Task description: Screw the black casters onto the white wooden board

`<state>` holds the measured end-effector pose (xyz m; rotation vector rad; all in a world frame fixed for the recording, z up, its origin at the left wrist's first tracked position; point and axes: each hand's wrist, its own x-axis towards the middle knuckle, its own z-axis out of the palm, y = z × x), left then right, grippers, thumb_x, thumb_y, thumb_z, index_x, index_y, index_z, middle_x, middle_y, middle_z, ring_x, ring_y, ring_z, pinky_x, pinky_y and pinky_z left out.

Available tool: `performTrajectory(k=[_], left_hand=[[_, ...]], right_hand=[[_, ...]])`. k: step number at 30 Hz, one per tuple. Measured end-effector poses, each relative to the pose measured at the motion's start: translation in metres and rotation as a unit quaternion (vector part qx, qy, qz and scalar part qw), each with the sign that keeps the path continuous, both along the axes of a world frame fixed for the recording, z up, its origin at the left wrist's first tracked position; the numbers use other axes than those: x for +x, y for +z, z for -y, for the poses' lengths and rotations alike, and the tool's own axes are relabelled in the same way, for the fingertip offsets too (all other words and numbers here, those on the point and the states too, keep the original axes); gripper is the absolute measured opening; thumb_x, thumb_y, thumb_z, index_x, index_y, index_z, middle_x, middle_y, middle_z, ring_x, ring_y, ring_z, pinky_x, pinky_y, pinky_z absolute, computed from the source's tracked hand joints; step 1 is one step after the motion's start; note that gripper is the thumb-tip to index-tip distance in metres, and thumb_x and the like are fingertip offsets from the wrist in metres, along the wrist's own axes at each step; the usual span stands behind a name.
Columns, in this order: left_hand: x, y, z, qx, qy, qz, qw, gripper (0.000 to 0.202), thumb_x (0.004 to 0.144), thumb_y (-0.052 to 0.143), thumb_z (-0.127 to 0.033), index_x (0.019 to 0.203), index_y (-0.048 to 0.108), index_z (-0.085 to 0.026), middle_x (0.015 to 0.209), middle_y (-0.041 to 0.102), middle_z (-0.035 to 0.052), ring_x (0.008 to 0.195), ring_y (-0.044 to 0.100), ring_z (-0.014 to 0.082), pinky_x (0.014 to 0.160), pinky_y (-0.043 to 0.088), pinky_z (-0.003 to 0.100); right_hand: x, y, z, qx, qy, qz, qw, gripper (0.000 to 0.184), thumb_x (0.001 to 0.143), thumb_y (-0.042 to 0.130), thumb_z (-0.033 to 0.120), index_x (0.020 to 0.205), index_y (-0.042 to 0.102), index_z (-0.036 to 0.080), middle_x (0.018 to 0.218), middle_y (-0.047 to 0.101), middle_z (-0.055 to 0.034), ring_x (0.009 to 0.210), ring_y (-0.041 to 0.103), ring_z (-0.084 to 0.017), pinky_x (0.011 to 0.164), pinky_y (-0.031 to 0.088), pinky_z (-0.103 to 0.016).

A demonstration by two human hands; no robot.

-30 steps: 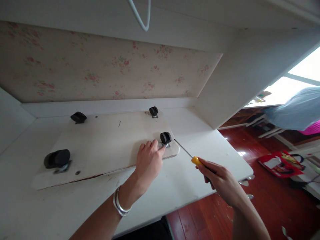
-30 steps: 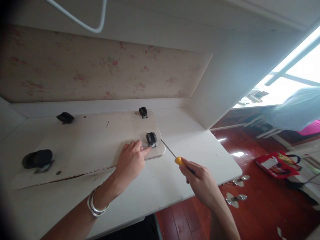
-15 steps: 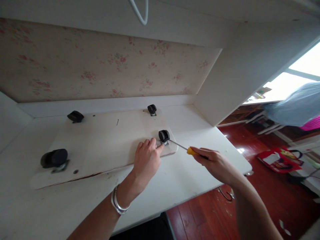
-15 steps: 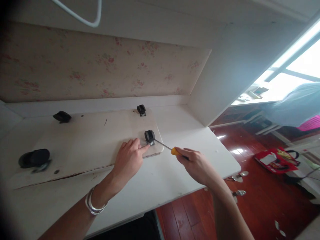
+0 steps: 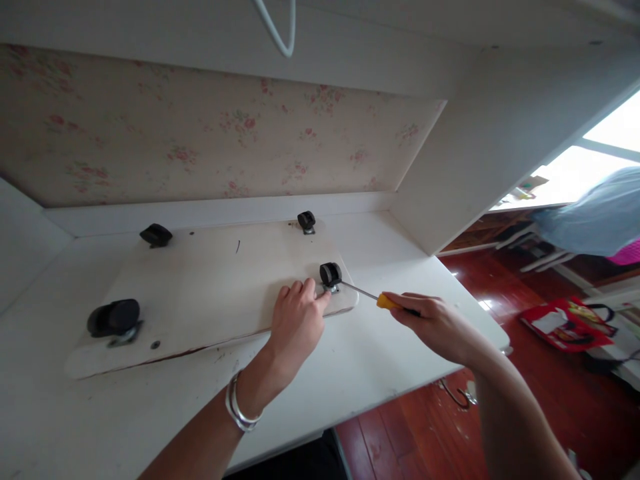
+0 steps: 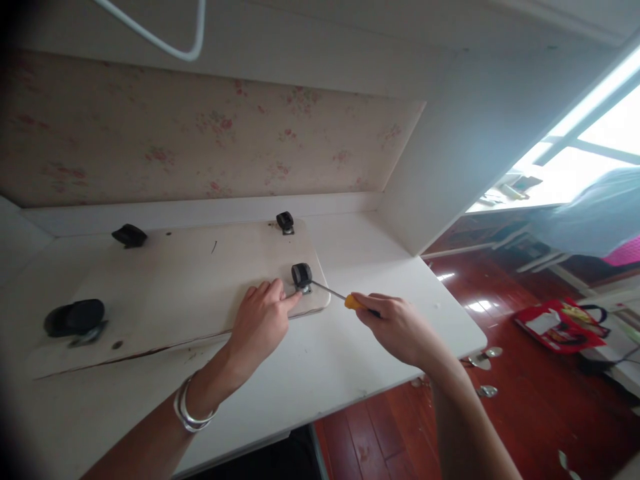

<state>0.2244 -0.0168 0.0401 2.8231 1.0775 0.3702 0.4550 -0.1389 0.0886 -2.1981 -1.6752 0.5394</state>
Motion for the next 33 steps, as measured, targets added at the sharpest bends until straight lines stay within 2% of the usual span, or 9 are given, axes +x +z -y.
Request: performTrajectory(k=[7, 12, 18, 21, 24, 26, 28, 30, 33], left_hand=[[0.000, 0.005, 0.001, -0.005, 0.004, -0.003, 1.000, 0.044, 0.093, 0.047, -0.007, 0.119, 0.073, -0.031, 0.093, 0.060, 0.0080, 0.090, 0.054, 0.0226, 0.078, 0.037, 0.038], [-0.001, 0.007, 0.001, -0.007, 0.005, 0.003, 1.000, 0.043, 0.091, 0.049, -0.007, 0.115, 0.074, -0.032, 0.093, 0.059, 0.0069, 0.088, 0.054, 0.0225, 0.077, 0.037, 0.038], [0.000, 0.009, 0.001, -0.009, 0.007, 0.008, 1.000, 0.042, 0.092, 0.046, -0.006, 0.113, 0.074, -0.030, 0.093, 0.060, 0.0070, 0.087, 0.056, 0.0217, 0.077, 0.038, 0.037], [-0.003, 0.012, 0.002, -0.003, 0.008, 0.018, 1.000, 0.042, 0.092, 0.046, -0.006, 0.114, 0.073, -0.029, 0.092, 0.060, 0.0069, 0.086, 0.057, 0.0209, 0.077, 0.039, 0.037], [-0.020, 0.014, 0.008, 0.006, 0.015, 0.044, 0.999, 0.042, 0.091, 0.047, -0.006, 0.114, 0.073, -0.029, 0.089, 0.060, 0.0058, 0.082, 0.057, 0.0199, 0.077, 0.041, 0.037], [-0.040, 0.014, 0.017, 0.010, 0.026, 0.080, 0.996, 0.041, 0.092, 0.046, -0.007, 0.114, 0.074, -0.028, 0.085, 0.060, 0.0052, 0.079, 0.056, 0.0189, 0.078, 0.043, 0.036], [-0.069, 0.009, 0.029, 0.008, 0.035, 0.131, 0.991, 0.039, 0.095, 0.044, -0.011, 0.115, 0.074, -0.027, 0.083, 0.060, 0.0048, 0.076, 0.056, 0.0177, 0.078, 0.046, 0.034], [-0.103, 0.001, 0.041, 0.000, 0.050, 0.184, 0.982, 0.034, 0.098, 0.044, -0.016, 0.113, 0.074, -0.025, 0.080, 0.061, 0.0040, 0.076, 0.058, 0.0165, 0.078, 0.047, 0.031], [-0.159, -0.015, 0.056, -0.014, 0.132, 0.228, 0.965, 0.027, 0.098, 0.048, -0.022, 0.108, 0.073, -0.025, 0.083, 0.065, 0.0018, 0.076, 0.063, 0.0140, 0.076, 0.049, 0.025]], right_hand=[[0.000, 0.000, 0.002, -0.003, -0.002, 0.005, 1.000, 0.038, 0.095, 0.048, 0.043, 0.123, 0.072, 0.032, 0.114, 0.074, -0.0031, 0.097, 0.067, -0.025, 0.085, 0.048, -0.037], [0.007, -0.008, 0.013, 0.016, -0.029, -0.005, 0.999, 0.040, 0.094, 0.050, 0.045, 0.124, 0.072, 0.029, 0.110, 0.074, -0.0038, 0.092, 0.067, -0.023, 0.084, 0.049, -0.037], [0.010, -0.024, 0.033, 0.065, -0.152, -0.097, 0.981, 0.049, 0.089, 0.058, 0.051, 0.125, 0.072, 0.022, 0.103, 0.074, -0.0077, 0.078, 0.064, -0.020, 0.070, 0.050, -0.034], [0.008, -0.036, 0.042, 0.084, -0.224, -0.165, 0.957, 0.056, 0.085, 0.064, 0.055, 0.126, 0.071, 0.019, 0.083, 0.071, -0.0066, 0.065, 0.059, -0.018, 0.059, 0.047, -0.032], [0.001, -0.049, 0.046, 0.141, -0.282, -0.284, 0.906, 0.056, 0.080, 0.071, 0.053, 0.124, 0.071, 0.018, 0.079, 0.068, -0.0050, 0.061, 0.054, -0.015, 0.053, 0.044, -0.030], [-0.009, -0.058, 0.047, 0.209, -0.315, -0.376, 0.846, 0.049, 0.077, 0.076, 0.049, 0.117, 0.073, 0.020, 0.091, 0.069, -0.0067, 0.062, 0.054, -0.014, 0.050, 0.041, -0.028], [-0.022, -0.065, 0.046, 0.267, -0.339, -0.450, 0.782, 0.041, 0.075, 0.079, 0.044, 0.109, 0.074, 0.021, 0.098, 0.068, -0.0066, 0.061, 0.054, -0.011, 0.046, 0.038, -0.025], [-0.037, -0.070, 0.044, 0.296, -0.356, -0.503, 0.730, 0.033, 0.074, 0.080, 0.040, 0.100, 0.074, 0.021, 0.097, 0.067, -0.0045, 0.058, 0.052, -0.009, 0.043, 0.036, -0.022], [-0.054, -0.071, 0.040, 0.308, -0.381, -0.567, 0.662, 0.030, 0.070, 0.082, 0.036, 0.095, 0.073, 0.021, 0.094, 0.063, -0.0017, 0.059, 0.051, -0.007, 0.043, 0.038, -0.018]])
